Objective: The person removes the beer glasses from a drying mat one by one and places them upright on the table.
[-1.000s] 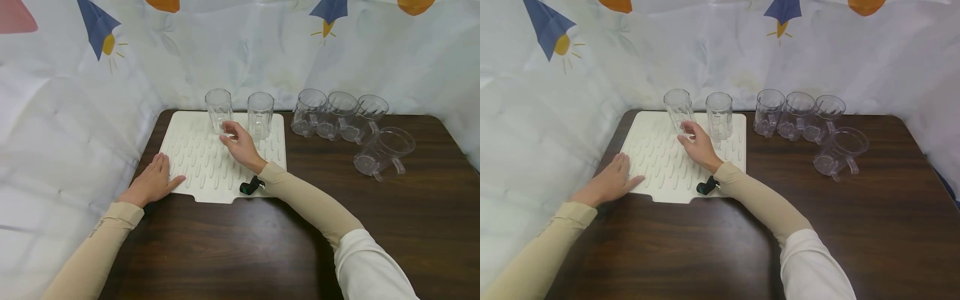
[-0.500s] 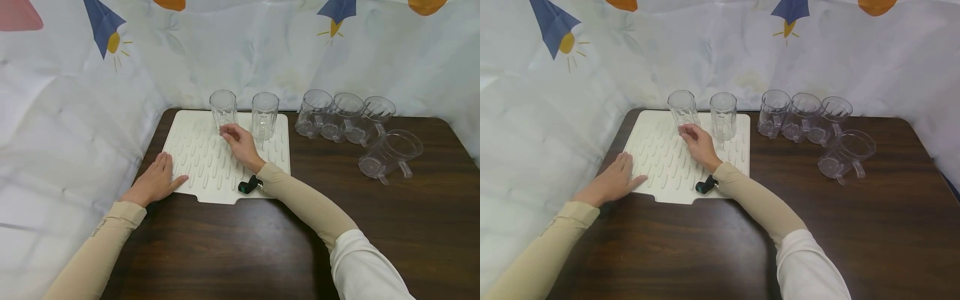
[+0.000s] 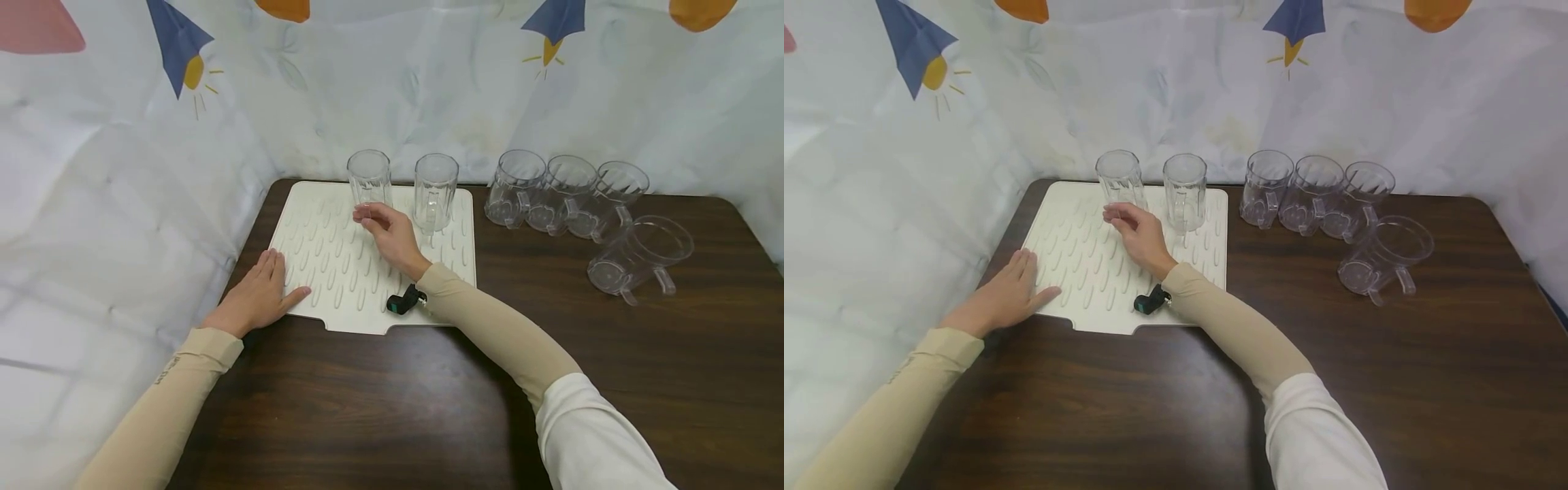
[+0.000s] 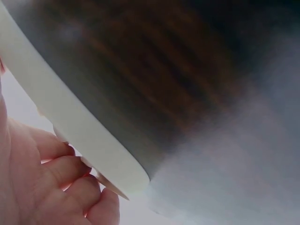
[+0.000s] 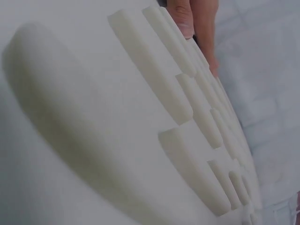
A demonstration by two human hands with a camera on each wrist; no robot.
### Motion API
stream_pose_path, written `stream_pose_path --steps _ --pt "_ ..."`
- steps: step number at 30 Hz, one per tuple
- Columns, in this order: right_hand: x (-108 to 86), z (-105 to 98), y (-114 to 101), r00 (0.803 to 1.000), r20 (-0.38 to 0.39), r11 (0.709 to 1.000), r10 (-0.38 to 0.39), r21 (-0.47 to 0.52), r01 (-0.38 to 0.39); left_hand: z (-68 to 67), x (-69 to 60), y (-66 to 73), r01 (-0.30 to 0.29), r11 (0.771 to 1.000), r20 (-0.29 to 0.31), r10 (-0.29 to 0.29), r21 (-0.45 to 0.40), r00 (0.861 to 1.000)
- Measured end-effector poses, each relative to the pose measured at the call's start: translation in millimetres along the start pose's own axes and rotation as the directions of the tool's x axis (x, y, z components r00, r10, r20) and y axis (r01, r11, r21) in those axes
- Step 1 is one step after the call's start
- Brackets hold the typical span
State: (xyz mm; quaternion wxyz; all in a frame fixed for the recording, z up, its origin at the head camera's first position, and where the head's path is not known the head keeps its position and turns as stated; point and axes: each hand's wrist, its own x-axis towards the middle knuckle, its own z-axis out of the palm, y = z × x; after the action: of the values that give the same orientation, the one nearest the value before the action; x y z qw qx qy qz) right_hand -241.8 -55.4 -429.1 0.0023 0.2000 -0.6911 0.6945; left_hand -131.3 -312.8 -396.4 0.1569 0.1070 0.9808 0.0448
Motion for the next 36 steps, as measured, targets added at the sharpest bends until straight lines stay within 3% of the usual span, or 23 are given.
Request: stream_pose_path --steps 9,20,28,35,36 --pt "-4.6 -2 -8 0.999 0.008 0.998 0.040 0.039 -0.041 0.6 -0.1 -0.6 -0.012 1.000 -0.016 0.012 0.006 1.000" --pt "-9.5 -2 -22 0.999 0.043 0.995 -0.007 0.104 0.003 -2.1 -0.5 -0.7 -0.018 1.000 -0.018 0.019 0.013 1.000" --pt "-14.9 -6 -36 0.997 0.070 0.995 -0.036 0.097 0.029 2.4 2.4 -9.0 -0.019 0.998 -0.026 0.017 -0.056 1.000" --pt "-21.1 -7 -51 0.995 0.083 0.992 -0.051 0.123 0.041 -2.0 2.8 -4.1 -0.017 1.000 -0.003 0.017 0.007 1.000" --pt "-22.1 -7 -53 0.995 0.085 0.991 -0.053 0.126 0.042 3.0 6.3 -10.1 -0.021 1.000 -0.012 0.021 -0.001 1.000"
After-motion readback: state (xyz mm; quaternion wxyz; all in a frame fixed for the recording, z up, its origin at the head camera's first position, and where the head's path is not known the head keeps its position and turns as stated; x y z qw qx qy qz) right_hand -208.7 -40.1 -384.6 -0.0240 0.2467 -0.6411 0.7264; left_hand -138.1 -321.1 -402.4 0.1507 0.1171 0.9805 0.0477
